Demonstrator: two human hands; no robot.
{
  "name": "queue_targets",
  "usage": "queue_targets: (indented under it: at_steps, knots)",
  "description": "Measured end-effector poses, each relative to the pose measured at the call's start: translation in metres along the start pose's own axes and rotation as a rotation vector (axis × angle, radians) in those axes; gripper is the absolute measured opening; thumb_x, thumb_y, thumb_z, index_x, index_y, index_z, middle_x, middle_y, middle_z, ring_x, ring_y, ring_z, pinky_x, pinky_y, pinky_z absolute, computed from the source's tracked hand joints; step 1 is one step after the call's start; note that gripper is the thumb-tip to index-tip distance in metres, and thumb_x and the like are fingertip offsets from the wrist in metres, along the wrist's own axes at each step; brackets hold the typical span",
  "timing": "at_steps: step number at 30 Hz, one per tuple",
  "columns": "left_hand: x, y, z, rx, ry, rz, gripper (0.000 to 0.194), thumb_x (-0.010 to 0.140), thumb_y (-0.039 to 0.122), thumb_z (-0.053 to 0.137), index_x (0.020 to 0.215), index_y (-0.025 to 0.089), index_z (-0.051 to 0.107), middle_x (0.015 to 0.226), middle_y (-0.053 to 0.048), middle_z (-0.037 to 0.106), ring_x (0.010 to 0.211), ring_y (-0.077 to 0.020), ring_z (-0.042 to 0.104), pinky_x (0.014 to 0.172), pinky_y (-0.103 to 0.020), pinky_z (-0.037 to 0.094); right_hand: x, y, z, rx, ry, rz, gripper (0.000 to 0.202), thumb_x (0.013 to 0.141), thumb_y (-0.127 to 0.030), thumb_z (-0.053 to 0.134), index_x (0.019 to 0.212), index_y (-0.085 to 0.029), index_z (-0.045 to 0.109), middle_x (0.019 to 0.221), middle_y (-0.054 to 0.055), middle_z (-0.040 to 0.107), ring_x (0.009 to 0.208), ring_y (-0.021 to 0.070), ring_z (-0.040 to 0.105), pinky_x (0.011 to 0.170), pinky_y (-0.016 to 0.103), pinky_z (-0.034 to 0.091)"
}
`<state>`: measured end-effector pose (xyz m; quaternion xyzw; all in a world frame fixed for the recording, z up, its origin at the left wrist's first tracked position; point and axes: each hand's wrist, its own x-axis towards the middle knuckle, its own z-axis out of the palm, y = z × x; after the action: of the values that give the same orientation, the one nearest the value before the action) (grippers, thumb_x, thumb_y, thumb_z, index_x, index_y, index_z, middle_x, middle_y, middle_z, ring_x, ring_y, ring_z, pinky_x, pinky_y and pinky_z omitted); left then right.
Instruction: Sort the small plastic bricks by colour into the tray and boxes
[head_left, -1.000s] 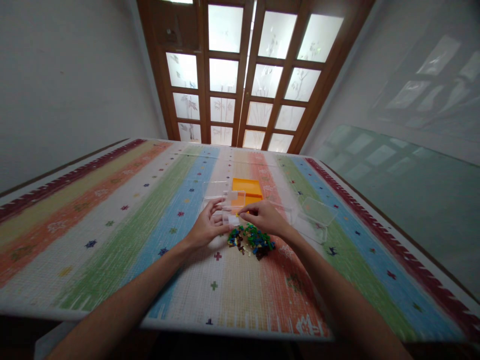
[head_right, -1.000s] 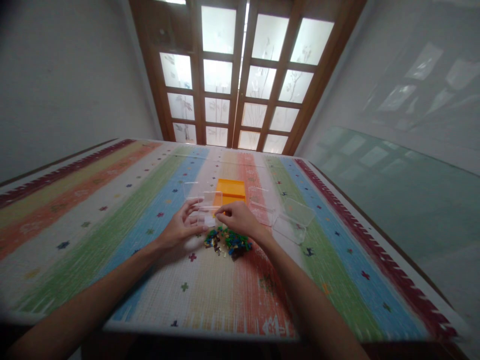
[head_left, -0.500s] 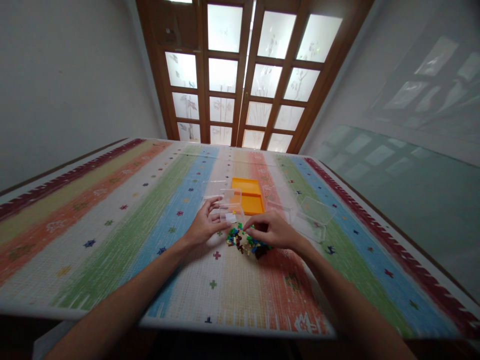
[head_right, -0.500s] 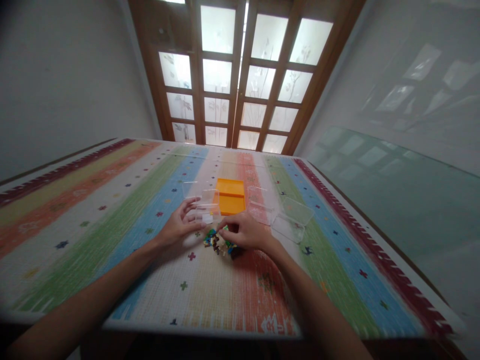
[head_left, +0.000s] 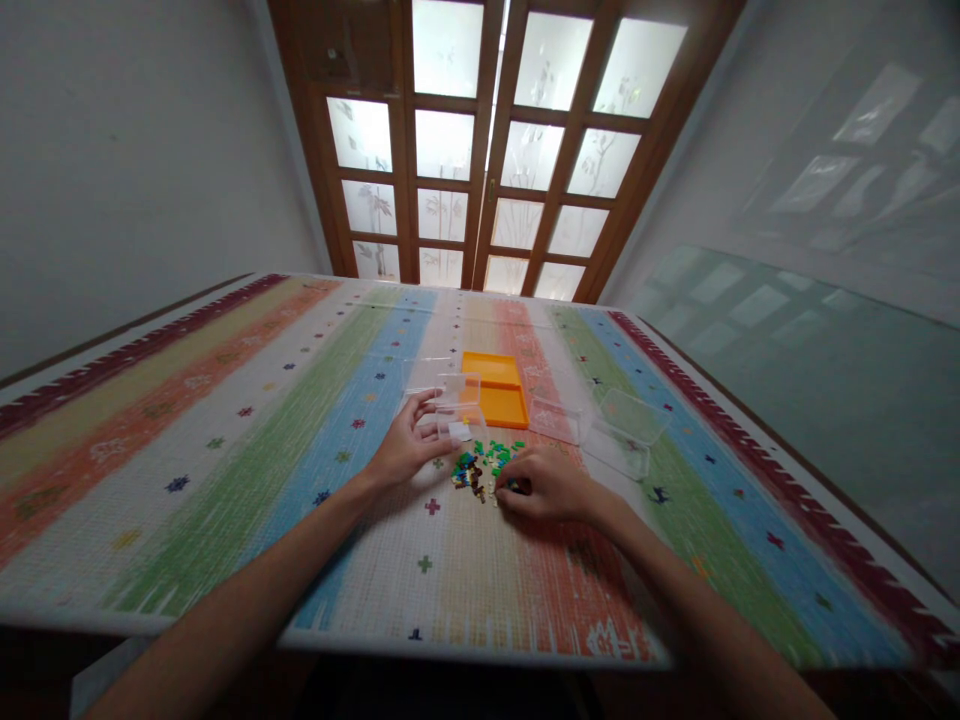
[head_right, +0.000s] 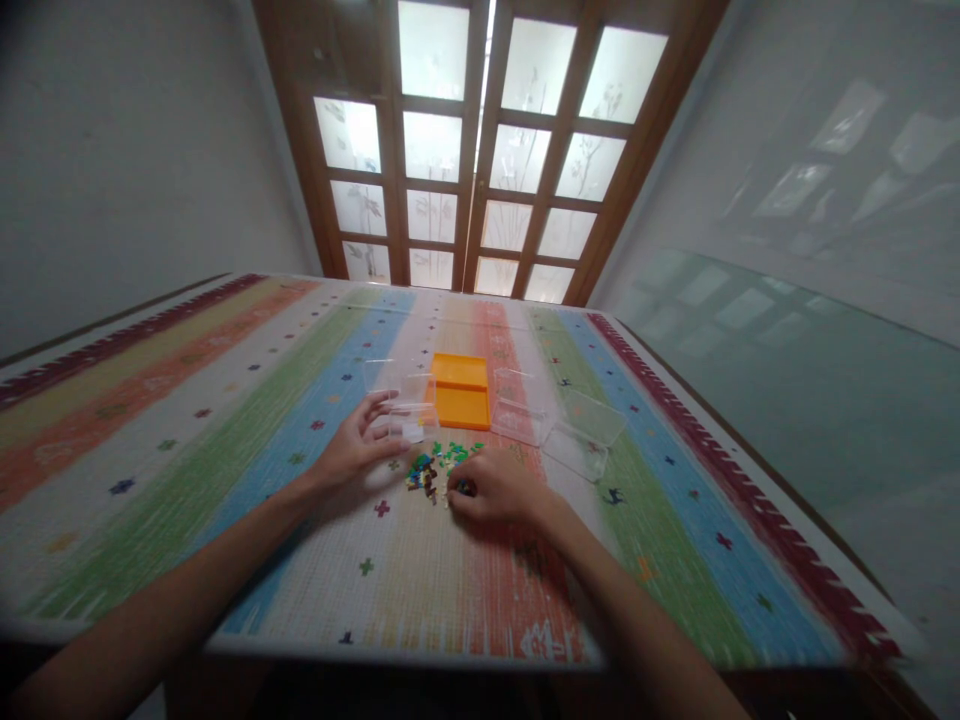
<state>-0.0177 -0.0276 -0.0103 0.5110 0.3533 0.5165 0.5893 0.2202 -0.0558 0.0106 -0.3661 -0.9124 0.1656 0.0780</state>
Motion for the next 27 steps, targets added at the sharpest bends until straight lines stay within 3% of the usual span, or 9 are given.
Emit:
queue_targets:
  at_steps: [5,9,19,27]
  knots:
    - [0.0,0.0,0.0,0.01,0.003,-0.007,0.071,0.061,0.015,0.086,0.124,0.024,0.054,0.116,-0.007,0.059,0.095,-0.0206,0.068,0.092,-0.044,0.057,0.002,-0.004,0.004,0.037,0.03,-0.01,0.023,0.086,-0.019,0.058,0.098,-0.02,0.078,0.078,0.005,0.075,0.068,0.0146,0.063,0.066,0.024,0.04]
    - [0.0,0.002,0.001,0.016,0.002,-0.013,0.072,0.06,0.016,0.086,0.124,0.023,0.053,0.117,-0.007,0.059,0.094,-0.0192,0.068,0.093,-0.043,0.056,0.007,-0.004,0.009,-0.001,0.015,0.002,0.018,0.088,-0.022,0.06,0.092,-0.02,0.078,0.078,0.005,0.075,0.067,0.0145,0.063,0.064,0.024,0.038]
    - [0.0,0.0,-0.002,0.039,-0.017,0.01,0.072,0.062,0.017,0.085,0.126,0.023,0.052,0.117,-0.008,0.059,0.095,-0.019,0.067,0.092,-0.041,0.056,0.015,-0.016,0.003,-0.026,-0.045,0.07,0.018,0.084,-0.013,0.06,0.087,-0.017,0.076,0.078,0.005,0.074,0.067,0.0138,0.061,0.062,0.023,0.035]
    - [0.0,0.002,0.001,0.041,-0.011,-0.019,0.076,0.06,0.019,0.087,0.127,0.023,0.051,0.122,-0.009,0.058,0.098,-0.0207,0.068,0.094,-0.044,0.057,0.012,-0.009,-0.019,0.083,0.125,0.114,0.014,0.085,-0.019,0.06,0.089,-0.016,0.074,0.067,0.001,0.066,0.059,0.0104,0.054,0.059,0.021,0.033]
